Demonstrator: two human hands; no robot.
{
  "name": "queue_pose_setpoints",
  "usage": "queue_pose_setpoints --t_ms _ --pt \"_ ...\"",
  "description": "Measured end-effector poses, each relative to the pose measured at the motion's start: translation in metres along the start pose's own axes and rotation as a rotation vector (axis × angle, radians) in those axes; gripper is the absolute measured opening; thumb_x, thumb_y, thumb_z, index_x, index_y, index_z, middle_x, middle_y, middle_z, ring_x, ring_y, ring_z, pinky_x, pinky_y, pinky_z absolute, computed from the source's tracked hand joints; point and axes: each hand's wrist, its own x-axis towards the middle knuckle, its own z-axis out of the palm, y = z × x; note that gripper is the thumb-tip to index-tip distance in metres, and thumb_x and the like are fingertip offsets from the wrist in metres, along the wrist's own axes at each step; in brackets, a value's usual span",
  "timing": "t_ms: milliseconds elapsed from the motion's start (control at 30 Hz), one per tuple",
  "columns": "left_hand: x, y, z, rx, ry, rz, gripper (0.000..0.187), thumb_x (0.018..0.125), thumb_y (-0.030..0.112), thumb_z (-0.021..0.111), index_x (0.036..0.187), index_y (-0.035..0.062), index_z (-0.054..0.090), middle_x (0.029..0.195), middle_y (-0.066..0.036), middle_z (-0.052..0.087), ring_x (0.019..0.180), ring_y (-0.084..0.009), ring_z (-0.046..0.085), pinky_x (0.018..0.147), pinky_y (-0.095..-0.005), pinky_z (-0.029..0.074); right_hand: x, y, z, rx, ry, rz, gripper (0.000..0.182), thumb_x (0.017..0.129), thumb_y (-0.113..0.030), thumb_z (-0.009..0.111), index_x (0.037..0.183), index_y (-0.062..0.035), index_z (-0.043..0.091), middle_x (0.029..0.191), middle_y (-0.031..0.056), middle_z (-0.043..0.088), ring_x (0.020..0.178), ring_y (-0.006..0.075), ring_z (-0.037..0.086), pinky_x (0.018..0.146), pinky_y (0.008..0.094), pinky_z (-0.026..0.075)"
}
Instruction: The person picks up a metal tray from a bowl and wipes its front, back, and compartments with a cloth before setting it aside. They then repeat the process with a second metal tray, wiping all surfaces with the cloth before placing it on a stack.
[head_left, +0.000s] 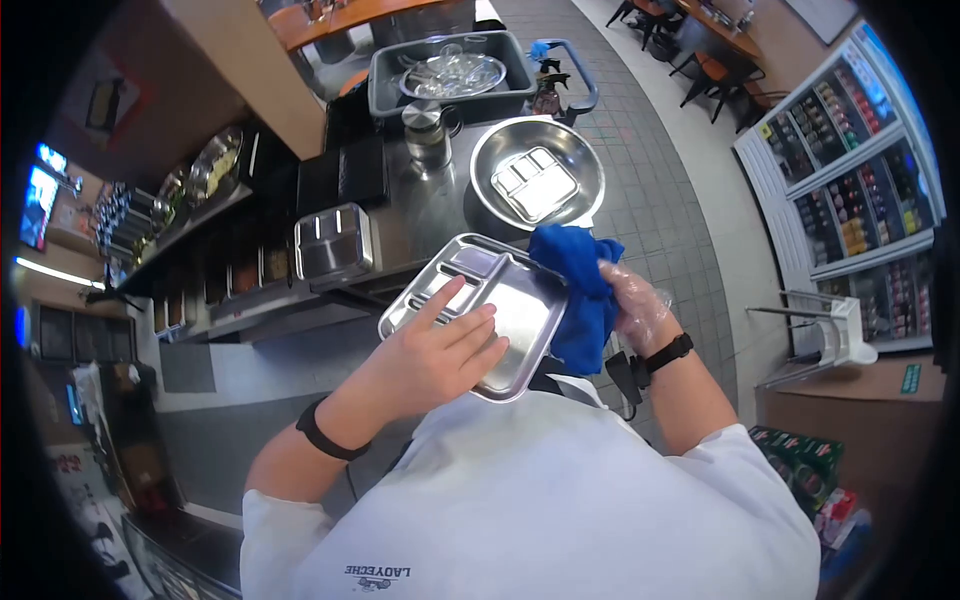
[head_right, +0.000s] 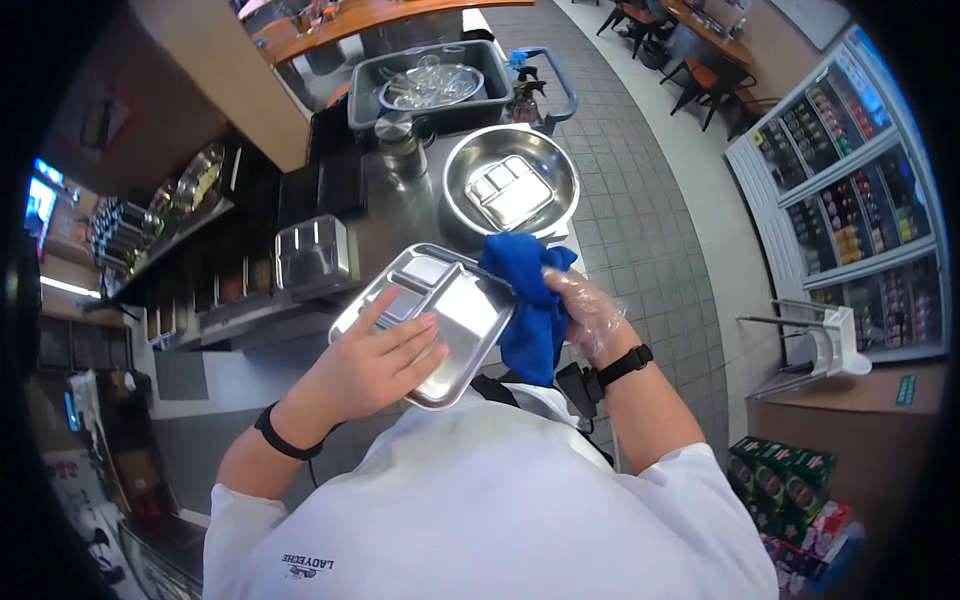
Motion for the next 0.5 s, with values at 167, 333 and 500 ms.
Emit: queue_pose_setpoints --t_ms 167,333,500 --pt "0.039 0.011 -0.007 0.135 -0.094 0.054 0.021 0.087 0.016 0.065 0.106 0.0137 0.074 0.121 -0.001 0.07 0.132 -0.0205 0.057 0.12 -0.0635 0.031 -0.014 -0.015 -0.012 -0.169 0.011 -0.08 0.044 0.082 0.003 0.07 0.126 0.0021 0.063 0.112 0.0091 0.073 0.095 0.0196 0.072 0.09 0.0365 0.059" --pt "0.079 0.023 0.001 0.329 0.05 -0.027 0.024 0.088 0.016 0.068 0.111 0.0209 0.076 0.149 -0.004 0.056 0.146 -0.0272 0.042 0.124 -0.0639 0.017 -0.031 -0.035 -0.031 -0.048 0.075 -0.24 0.044 0.08 0.006 0.067 0.124 0.0031 0.064 0.108 0.0084 0.072 0.092 0.0192 0.071 0.086 0.0343 0.059" --pt "0.097 0.045 0.017 -0.897 0.519 -0.562 0.083 0.087 0.028 0.076 0.157 0.0218 0.032 0.165 -0.016 0.03 0.151 -0.0349 0.034 0.124 -0.0574 0.022 -0.053 -0.058 -0.043 0.04 0.09 -0.292 0.044 0.08 0.006 0.066 0.124 0.0037 0.063 0.109 0.0094 0.071 0.095 0.0195 0.07 0.089 0.0361 0.058"
